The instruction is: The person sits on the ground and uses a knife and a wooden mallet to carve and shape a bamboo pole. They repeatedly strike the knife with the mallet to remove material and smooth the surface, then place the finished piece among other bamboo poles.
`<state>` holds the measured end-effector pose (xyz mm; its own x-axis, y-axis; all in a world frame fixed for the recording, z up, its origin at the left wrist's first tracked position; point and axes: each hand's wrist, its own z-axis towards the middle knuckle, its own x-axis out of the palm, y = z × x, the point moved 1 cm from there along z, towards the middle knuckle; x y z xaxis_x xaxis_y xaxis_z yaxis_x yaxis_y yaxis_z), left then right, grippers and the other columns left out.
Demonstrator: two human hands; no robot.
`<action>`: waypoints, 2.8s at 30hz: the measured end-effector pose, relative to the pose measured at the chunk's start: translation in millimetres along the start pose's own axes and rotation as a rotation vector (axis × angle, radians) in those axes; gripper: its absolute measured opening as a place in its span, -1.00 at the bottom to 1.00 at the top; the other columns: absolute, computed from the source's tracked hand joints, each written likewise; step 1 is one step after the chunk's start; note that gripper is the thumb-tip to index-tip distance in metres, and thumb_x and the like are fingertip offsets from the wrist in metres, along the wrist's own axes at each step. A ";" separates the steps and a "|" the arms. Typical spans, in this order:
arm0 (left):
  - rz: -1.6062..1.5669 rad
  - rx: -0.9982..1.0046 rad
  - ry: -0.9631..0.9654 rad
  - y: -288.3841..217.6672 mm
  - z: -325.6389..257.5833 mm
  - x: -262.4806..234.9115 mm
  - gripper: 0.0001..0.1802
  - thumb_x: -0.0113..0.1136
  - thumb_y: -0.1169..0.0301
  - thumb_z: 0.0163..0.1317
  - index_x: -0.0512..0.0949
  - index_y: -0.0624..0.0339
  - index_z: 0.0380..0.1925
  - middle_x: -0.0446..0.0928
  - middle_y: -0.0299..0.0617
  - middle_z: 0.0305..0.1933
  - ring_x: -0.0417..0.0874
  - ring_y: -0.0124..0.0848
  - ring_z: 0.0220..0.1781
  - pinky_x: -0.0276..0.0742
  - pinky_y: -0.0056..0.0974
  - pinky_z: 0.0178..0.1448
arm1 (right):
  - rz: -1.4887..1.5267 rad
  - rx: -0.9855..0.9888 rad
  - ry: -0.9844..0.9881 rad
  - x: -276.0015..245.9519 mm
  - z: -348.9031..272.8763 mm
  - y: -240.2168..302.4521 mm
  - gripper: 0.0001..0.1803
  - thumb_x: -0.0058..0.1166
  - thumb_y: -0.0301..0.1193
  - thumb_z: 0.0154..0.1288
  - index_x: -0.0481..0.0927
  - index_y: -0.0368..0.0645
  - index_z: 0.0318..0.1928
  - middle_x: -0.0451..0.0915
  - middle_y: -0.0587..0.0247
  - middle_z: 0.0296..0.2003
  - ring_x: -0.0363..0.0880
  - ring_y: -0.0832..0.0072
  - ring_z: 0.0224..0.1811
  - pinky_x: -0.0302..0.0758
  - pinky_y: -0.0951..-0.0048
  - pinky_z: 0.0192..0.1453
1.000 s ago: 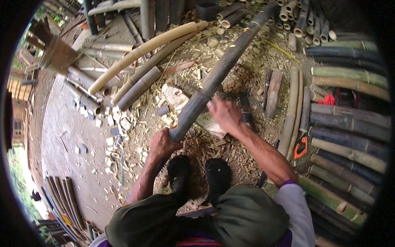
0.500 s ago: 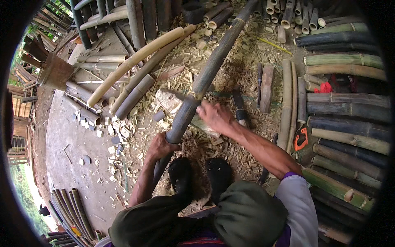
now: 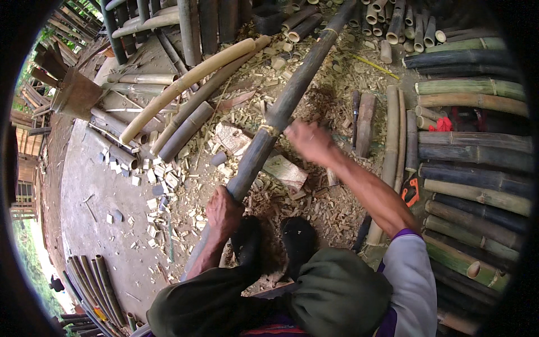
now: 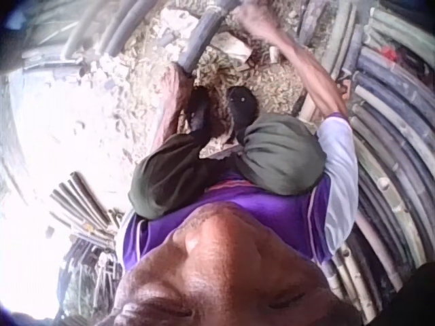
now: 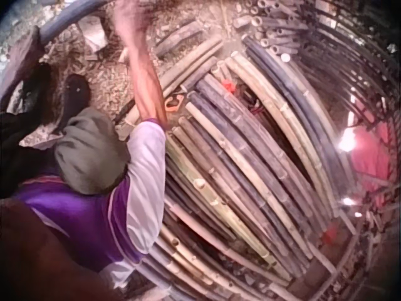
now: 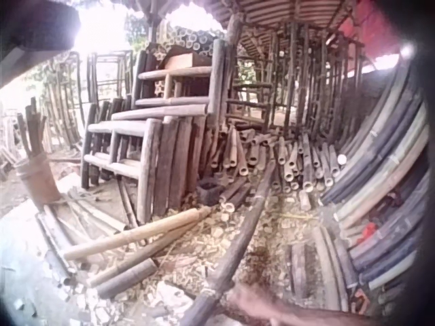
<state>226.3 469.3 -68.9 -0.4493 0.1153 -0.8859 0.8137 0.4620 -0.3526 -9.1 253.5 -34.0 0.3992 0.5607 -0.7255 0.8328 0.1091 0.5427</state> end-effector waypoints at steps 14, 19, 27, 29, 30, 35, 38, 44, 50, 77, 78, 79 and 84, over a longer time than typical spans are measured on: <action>-0.059 0.028 0.139 -0.9 12.2 -10.2 -0.39 0.56 0.15 -0.06 0.47 0.31 -0.17 0.69 0.21 -0.28 0.77 0.12 -0.18 0.65 0.08 -0.05 | -0.117 0.003 -0.200 0.6 6.3 -13.5 -0.53 -0.30 -0.02 0.72 0.45 -0.18 -0.04 0.37 0.51 -0.64 0.24 0.64 -0.76 0.29 0.47 -0.72; -0.121 0.029 0.216 13.9 18.6 -14.1 -0.39 0.58 0.16 -0.10 0.51 0.30 -0.17 0.69 0.17 -0.29 0.77 0.08 -0.19 0.66 0.05 -0.02 | -0.101 -0.165 -0.005 22.4 -24.5 17.9 -0.66 -0.24 -0.12 0.71 0.42 -0.07 -0.16 0.29 0.53 -0.67 0.23 0.62 -0.74 0.23 0.39 -0.75; 0.006 0.046 0.053 7.9 8.2 -6.2 -0.32 0.57 0.13 -0.04 0.45 0.33 -0.08 0.65 0.15 -0.13 0.70 0.04 -0.02 0.59 0.05 0.13 | -0.141 -0.333 -0.160 57.4 -17.9 -5.4 -0.56 -0.14 -0.04 0.65 0.48 -0.20 -0.15 0.50 0.17 -0.64 0.53 0.21 -0.64 0.52 0.10 -0.51; -0.013 -0.023 0.058 -4.2 8.3 -10.5 -0.32 0.57 0.14 -0.03 0.43 0.33 -0.08 0.62 0.14 -0.09 0.67 0.04 0.01 0.56 0.05 0.16 | -0.200 -0.386 -0.102 65.7 -15.1 -17.0 -0.54 -0.16 -0.04 0.67 0.52 -0.22 -0.10 0.47 0.25 -0.65 0.48 0.33 -0.69 0.46 0.20 -0.61; -0.023 -0.058 0.074 -8.7 3.3 -9.3 -0.33 0.56 0.15 -0.03 0.42 0.33 -0.08 0.61 0.14 -0.07 0.65 0.04 0.03 0.54 0.04 0.18 | -0.150 -0.371 -0.226 59.6 -12.0 -26.1 -0.55 -0.17 -0.04 0.67 0.51 -0.20 -0.12 0.42 0.30 -0.67 0.43 0.41 -0.70 0.43 0.23 -0.64; 0.011 0.015 0.092 3.2 11.1 -15.9 -0.45 0.52 0.14 0.05 0.48 0.32 -0.19 0.69 0.24 -0.24 0.77 0.15 -0.16 0.65 0.12 -0.04 | -0.102 -0.351 -0.170 48.0 -12.1 1.7 -0.58 -0.11 -0.06 0.66 0.47 -0.15 -0.22 0.39 0.20 -0.72 0.43 0.33 -0.71 0.44 0.21 -0.64; -0.039 0.020 0.188 -4.0 14.9 -23.5 -0.48 0.50 0.14 0.06 0.50 0.32 -0.22 0.69 0.25 -0.24 0.77 0.12 -0.15 0.65 0.13 -0.02 | -0.106 -0.353 -0.213 47.7 -8.3 -12.9 -0.59 -0.14 -0.08 0.68 0.47 -0.16 -0.21 0.37 0.26 -0.73 0.41 0.42 -0.71 0.41 0.29 -0.66; -0.170 0.059 0.281 16.0 25.6 -26.9 -0.32 0.57 0.09 -0.13 0.60 0.43 -0.14 0.70 0.22 -0.22 0.76 0.09 -0.12 0.65 0.04 0.05 | -0.345 -0.621 -0.378 55.3 -20.4 6.1 -0.60 -0.13 -0.07 0.67 0.47 -0.12 -0.23 0.38 0.29 -0.65 0.45 0.50 -0.60 0.40 0.27 -0.61; -0.284 0.060 0.374 26.2 30.8 -25.9 -0.31 0.58 0.09 -0.12 0.58 0.41 -0.12 0.66 0.20 -0.17 0.71 0.06 -0.06 0.59 0.03 0.12 | -0.017 -0.124 -0.012 42.5 -12.6 9.5 -0.59 -0.13 -0.06 0.67 0.38 -0.07 -0.30 0.40 0.32 -0.67 0.39 0.53 -0.69 0.28 0.32 -0.72; -0.187 0.095 0.317 14.4 28.8 -14.8 -0.34 0.57 0.20 -0.09 0.46 0.36 -0.09 0.67 0.18 -0.17 0.73 0.14 -0.10 0.64 0.08 0.05 | -0.067 -0.223 -0.385 38.0 -4.0 -14.7 -0.59 -0.13 -0.08 0.66 0.47 -0.17 -0.22 0.46 0.13 -0.67 0.63 0.23 -0.55 0.47 0.05 -0.52; -0.156 0.090 0.212 13.0 23.9 -13.1 -0.35 0.57 0.19 -0.07 0.46 0.35 -0.10 0.66 0.17 -0.15 0.71 0.14 -0.07 0.63 0.09 0.07 | 0.058 -0.085 -0.438 31.3 -0.6 -9.0 -0.58 -0.13 -0.07 0.65 0.46 -0.16 -0.22 0.45 0.14 -0.68 0.62 0.25 -0.55 0.47 0.06 -0.53; -0.124 0.087 0.109 9.3 12.2 -8.5 -0.36 0.57 0.18 -0.06 0.45 0.34 -0.11 0.64 0.17 -0.14 0.69 0.13 -0.03 0.61 0.09 0.09 | 0.125 0.026 -0.263 29.2 -4.8 -4.5 -0.56 -0.14 -0.03 0.65 0.46 -0.15 -0.22 0.47 0.16 -0.67 0.65 0.21 -0.54 0.52 0.08 -0.51; -0.026 -0.015 -0.040 0.0 -2.3 0.4 -0.42 0.54 0.19 0.03 0.43 0.29 -0.13 0.60 0.15 -0.10 0.64 0.07 0.03 0.56 0.09 0.13 | -0.178 -0.539 -0.498 50.6 -11.9 -11.9 -0.61 -0.15 -0.12 0.68 0.41 -0.11 -0.29 0.37 0.34 -0.66 0.39 0.42 -0.69 0.43 0.21 -0.64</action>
<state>225.3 471.3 -68.6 -0.4551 0.0680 -0.8878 0.7961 0.4776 -0.3715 -3.4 290.4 -72.2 0.5091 0.0737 -0.8576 0.6489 0.6217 0.4386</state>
